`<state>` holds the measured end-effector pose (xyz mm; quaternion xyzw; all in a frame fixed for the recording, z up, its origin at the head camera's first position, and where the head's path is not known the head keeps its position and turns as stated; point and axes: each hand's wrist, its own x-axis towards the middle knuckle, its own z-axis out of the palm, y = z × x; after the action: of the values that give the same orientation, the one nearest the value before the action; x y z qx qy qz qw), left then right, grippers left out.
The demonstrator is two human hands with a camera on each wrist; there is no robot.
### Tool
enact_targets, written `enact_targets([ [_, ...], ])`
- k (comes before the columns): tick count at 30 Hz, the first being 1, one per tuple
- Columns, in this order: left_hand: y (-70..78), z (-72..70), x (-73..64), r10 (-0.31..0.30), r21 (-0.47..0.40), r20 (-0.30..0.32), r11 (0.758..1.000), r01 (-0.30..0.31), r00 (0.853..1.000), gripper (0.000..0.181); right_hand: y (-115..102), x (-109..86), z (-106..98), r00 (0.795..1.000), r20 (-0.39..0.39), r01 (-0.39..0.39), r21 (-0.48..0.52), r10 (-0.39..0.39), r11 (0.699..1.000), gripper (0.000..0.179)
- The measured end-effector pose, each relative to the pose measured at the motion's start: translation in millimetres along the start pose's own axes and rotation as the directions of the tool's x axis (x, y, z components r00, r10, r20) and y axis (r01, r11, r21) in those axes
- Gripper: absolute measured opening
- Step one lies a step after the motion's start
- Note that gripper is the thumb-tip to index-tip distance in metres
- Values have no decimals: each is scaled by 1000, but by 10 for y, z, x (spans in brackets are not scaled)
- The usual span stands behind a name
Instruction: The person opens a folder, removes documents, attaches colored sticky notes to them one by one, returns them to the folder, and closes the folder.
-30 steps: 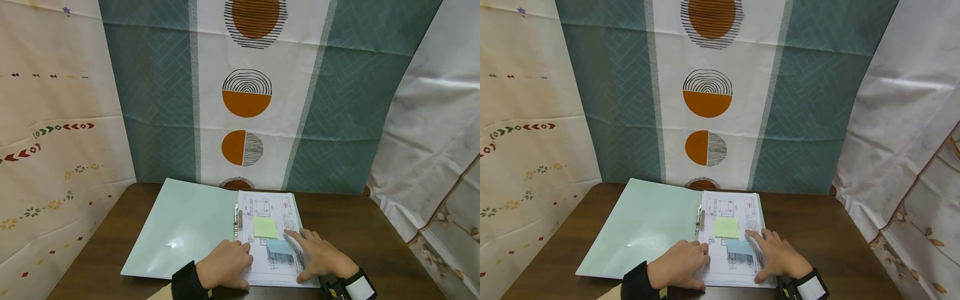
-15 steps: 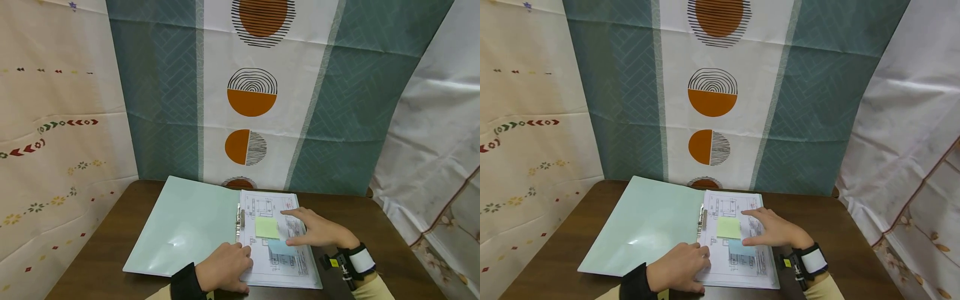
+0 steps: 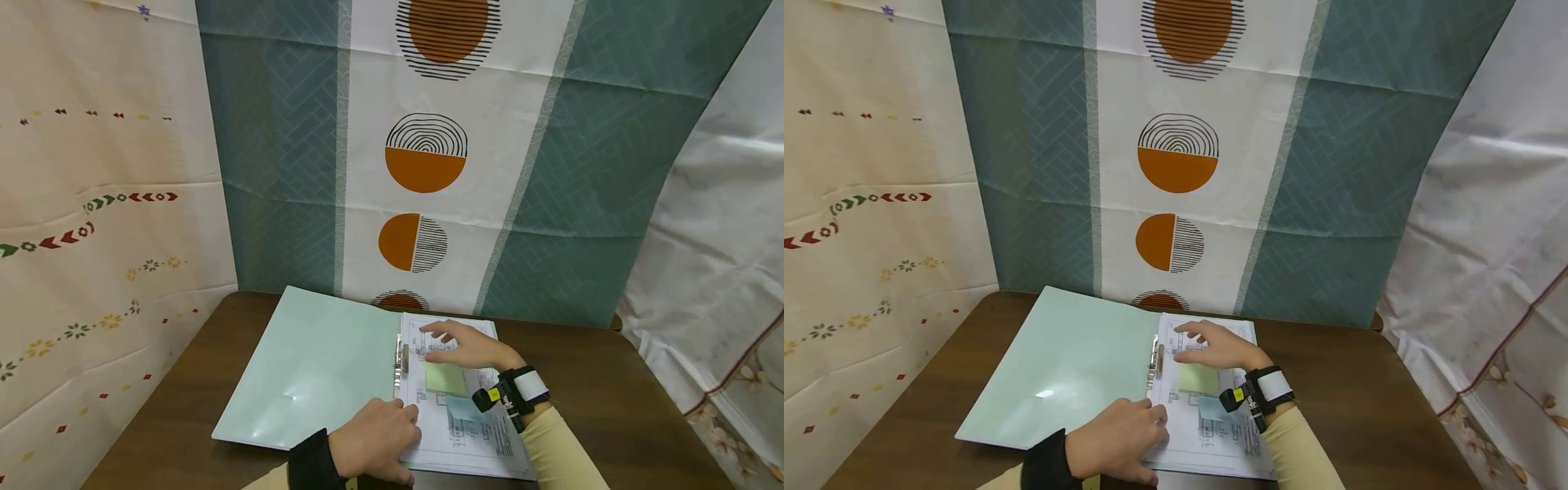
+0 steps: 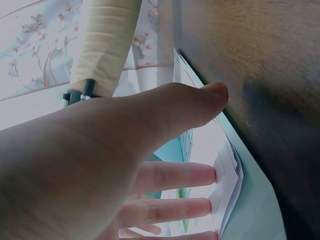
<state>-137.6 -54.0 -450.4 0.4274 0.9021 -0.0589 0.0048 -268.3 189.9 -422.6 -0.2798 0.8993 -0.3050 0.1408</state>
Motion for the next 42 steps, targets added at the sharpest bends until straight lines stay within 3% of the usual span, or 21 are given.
enact_targets([
  [8, 4, 8, 10, 10, 20, -31, 1000, -10, 999, 46, 5, 181, 110, 999, -13, -44, 13, 44, 999, 71],
  [25, 14, 0, 28, 7, 3, -3, 1000, -7, 1000, 47, -11, 407, 469, 996, -25, -86, -28, 85, 996, 88],
  [33, 10, 22, 15, 51, 163, -103, 986, -34, 993, 35, -42, 438, 596, 992, -60, -116, -72, 111, 991, 89],
  [42, 20, 50, -8, 50, 166, -128, 986, -28, 991, 30, -64, 444, 633, 993, -67, -104, -60, 99, 993, 85],
])
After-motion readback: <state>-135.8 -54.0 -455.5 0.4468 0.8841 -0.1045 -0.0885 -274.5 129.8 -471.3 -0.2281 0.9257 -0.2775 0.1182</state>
